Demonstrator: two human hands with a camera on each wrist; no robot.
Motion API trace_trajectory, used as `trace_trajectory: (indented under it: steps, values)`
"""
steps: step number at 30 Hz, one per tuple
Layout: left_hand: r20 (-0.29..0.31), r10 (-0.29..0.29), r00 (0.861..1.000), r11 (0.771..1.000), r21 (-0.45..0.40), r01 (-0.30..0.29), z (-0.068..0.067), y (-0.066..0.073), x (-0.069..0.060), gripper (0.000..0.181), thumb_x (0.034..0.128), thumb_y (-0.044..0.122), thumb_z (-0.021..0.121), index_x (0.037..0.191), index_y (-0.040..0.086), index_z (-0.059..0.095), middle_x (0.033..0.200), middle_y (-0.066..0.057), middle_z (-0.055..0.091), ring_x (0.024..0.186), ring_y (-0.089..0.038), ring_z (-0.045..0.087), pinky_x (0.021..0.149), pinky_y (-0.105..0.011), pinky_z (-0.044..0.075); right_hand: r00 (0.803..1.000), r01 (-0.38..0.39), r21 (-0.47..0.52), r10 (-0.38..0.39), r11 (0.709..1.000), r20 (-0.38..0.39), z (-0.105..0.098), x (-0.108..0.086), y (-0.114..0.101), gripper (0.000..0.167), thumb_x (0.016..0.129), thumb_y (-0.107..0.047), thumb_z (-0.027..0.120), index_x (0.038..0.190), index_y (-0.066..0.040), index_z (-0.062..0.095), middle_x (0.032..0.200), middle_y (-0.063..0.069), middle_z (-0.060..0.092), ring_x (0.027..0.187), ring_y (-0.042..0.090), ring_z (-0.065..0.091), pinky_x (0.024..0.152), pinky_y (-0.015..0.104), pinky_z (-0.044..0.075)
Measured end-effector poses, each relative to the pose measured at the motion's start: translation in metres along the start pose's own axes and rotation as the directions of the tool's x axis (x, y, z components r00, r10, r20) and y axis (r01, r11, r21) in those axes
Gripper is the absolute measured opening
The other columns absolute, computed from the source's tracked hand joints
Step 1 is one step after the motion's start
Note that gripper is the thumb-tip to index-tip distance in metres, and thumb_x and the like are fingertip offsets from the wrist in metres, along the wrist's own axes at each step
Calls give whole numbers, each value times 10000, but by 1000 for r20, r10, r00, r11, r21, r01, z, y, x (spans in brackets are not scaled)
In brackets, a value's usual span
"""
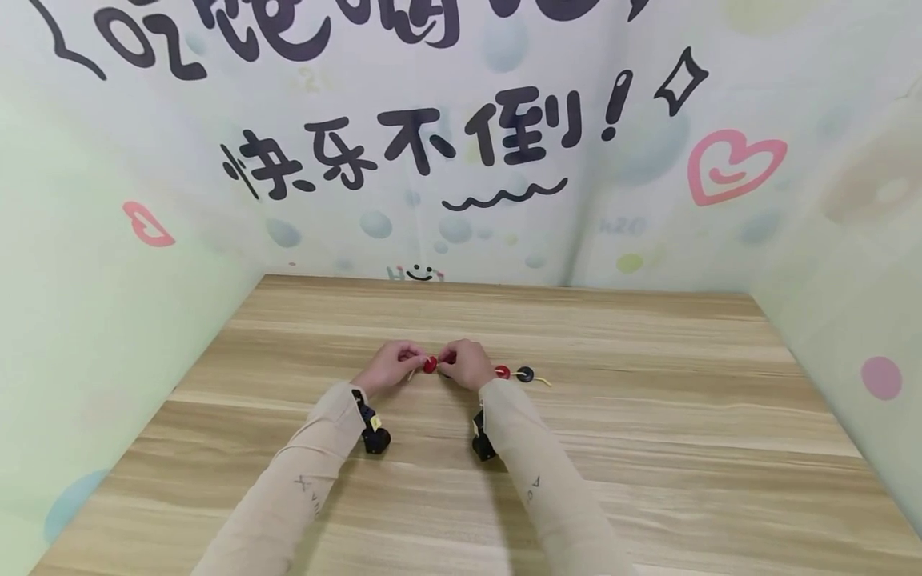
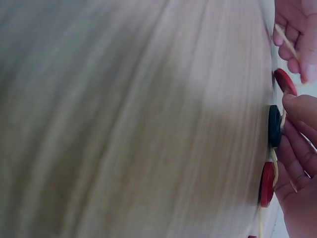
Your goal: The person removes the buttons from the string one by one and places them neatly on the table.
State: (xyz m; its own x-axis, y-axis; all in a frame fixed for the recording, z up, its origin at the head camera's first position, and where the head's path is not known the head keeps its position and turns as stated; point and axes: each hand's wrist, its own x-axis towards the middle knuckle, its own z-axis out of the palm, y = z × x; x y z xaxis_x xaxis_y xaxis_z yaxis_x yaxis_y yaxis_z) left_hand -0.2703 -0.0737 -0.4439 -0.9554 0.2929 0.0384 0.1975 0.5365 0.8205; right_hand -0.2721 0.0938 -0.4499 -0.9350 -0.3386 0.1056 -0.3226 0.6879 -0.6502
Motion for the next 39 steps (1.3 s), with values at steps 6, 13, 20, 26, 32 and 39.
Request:
trace_trajectory:
  steps: [6,13,20,26,32,39]
  values:
    - [-13,27,1000,998,-49,-28,0,8,4,125,848,78,584,882,-33,628,797,-105,624,695,-119,536,610,-214,428,1000,18,-9,-18,1000,-16,0,2,-3,98,788,-121,666,839,-38,672,776,29,636,721,123,547,691,266,453]
    - [-41,-13,999,998,-66,10,1,11,5,117,838,93,603,861,-17,638,776,-79,622,664,-100,513,592,-205,420,998,14,25,-13,1000,-62,-4,1,0,74,798,-72,642,849,-24,669,815,53,642,769,153,562,724,289,460]
    - [-43,-11,999,998,-59,9,4,7,1,87,823,46,603,851,-32,631,755,-65,607,663,-98,510,598,-205,429,995,-16,105,26,994,-94,-9,-2,1,68,796,-24,632,852,-21,670,836,66,647,806,171,579,741,302,469]
    - [-25,2,1000,998,-57,-3,8,4,1,81,825,39,598,852,-31,628,775,-68,612,702,-120,534,642,-218,443,995,-53,165,65,985,-71,-10,-3,1,71,810,-29,620,869,-32,659,840,53,644,783,156,578,691,272,475]
    - [-39,-5,999,999,-53,3,12,4,4,79,824,59,606,849,-12,630,753,-43,609,693,-106,538,636,-203,443,997,-58,177,66,983,-39,-12,-4,7,76,827,-55,608,884,-41,656,840,39,640,761,136,566,638,237,468]
    - [-41,3,999,996,-93,-7,13,8,3,109,844,72,585,875,-28,615,764,-83,604,671,-111,528,592,-217,448,999,-34,128,37,991,-27,-16,-8,8,81,815,-79,629,862,-48,686,829,35,650,725,129,546,608,224,454]
